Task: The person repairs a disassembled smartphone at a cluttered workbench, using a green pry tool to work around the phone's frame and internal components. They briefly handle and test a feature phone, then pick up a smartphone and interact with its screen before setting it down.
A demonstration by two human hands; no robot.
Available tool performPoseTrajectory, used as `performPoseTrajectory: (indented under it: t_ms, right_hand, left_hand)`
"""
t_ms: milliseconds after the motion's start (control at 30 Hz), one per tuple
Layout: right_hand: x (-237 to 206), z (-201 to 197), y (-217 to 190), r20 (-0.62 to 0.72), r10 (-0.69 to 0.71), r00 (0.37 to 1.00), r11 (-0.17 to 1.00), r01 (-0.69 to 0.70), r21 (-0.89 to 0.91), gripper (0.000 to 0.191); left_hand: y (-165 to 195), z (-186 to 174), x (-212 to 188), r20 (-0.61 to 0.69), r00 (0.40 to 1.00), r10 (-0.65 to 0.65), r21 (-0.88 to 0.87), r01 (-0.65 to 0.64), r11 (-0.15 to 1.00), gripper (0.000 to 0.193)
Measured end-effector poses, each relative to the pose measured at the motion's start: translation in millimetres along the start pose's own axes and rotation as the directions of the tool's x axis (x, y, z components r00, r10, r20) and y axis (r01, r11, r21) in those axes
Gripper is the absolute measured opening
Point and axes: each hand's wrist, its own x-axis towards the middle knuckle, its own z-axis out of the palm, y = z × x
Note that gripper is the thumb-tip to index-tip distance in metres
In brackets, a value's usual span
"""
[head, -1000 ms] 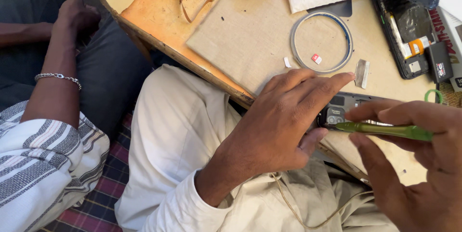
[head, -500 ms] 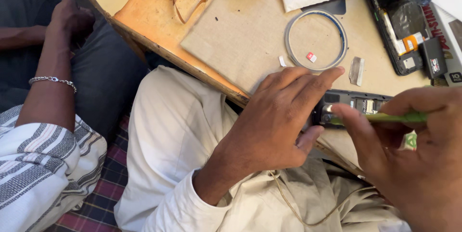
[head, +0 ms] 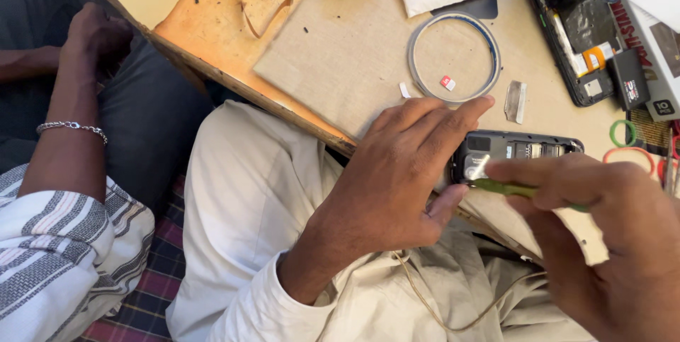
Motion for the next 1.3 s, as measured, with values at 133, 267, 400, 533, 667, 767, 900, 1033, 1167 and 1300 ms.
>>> performPoseTrajectory:
  t_ms: [133, 267, 400, 533, 667, 767, 900, 1033, 1167, 1300]
  right_hand:
    - [14, -4, -9, -0.004, -0.097, 0.995, 0.995, 0.097, -0.013, 0.032]
    - [19, -6, -5, -0.007, -0.145, 0.989, 0.988, 0.144, -0.056, 0.038]
    - [-1, 7, 2, -0.104, 0.137, 0.985, 0.957, -0.158, -0.242, 0.046]
    - [-7, 7, 10, -0.072, 0.053, 0.996, 0.962, -0.071, -0.265, 0.047]
    - [3, 3, 9, -0.046, -0.027, 0.999, 0.969, 0.015, -0.245, 0.046]
    - [10, 2, 8, -0.069, 0.040, 0.997, 0.954, -0.058, -0.293, 0.049]
    - [6, -7, 8, 0.005, -0.181, 0.983, 0.978, 0.181, -0.102, 0.036]
    - [3, -8, 4, -0.001, 0.091, 0.996, 0.969, -0.088, -0.232, 0.035]
    - [17, -13, -5, 0.045, 0.117, 0.992, 0.967, -0.104, -0.231, 0.034]
    - [24, -19, -11, 0.070, -0.076, 0.995, 0.991, 0.083, -0.104, 0.027]
  left_hand:
    - [1, -1, 1, -0.003, 1.000, 0.000, -0.020, -0.001, 1.000, 0.088]
    - [0, -1, 2, 0.000, 1.000, 0.000, -0.010, 0.000, 1.000, 0.088]
    - [0, -1, 2, -0.021, 1.000, 0.022, -0.027, -0.022, 0.999, 0.087]
    - [0, 0, 3, -0.003, 1.000, 0.004, -0.009, -0.004, 1.000, 0.087]
    - [0, 0, 4, -0.019, 0.999, 0.027, -0.008, -0.027, 1.000, 0.086]
    - [0, 1, 4, -0.022, 0.999, 0.031, -0.005, -0.031, 1.000, 0.085]
    - [1, 1, 5, -0.020, 0.999, 0.038, 0.006, -0.038, 0.999, 0.085]
    - [2, 0, 5, -0.022, 0.999, 0.034, -0.008, -0.034, 0.999, 0.084]
    - [2, 0, 6, -0.019, 0.999, 0.042, -0.005, -0.042, 0.999, 0.083]
    - [2, 0, 5, -0.022, 0.999, 0.046, 0.002, -0.046, 0.999, 0.086]
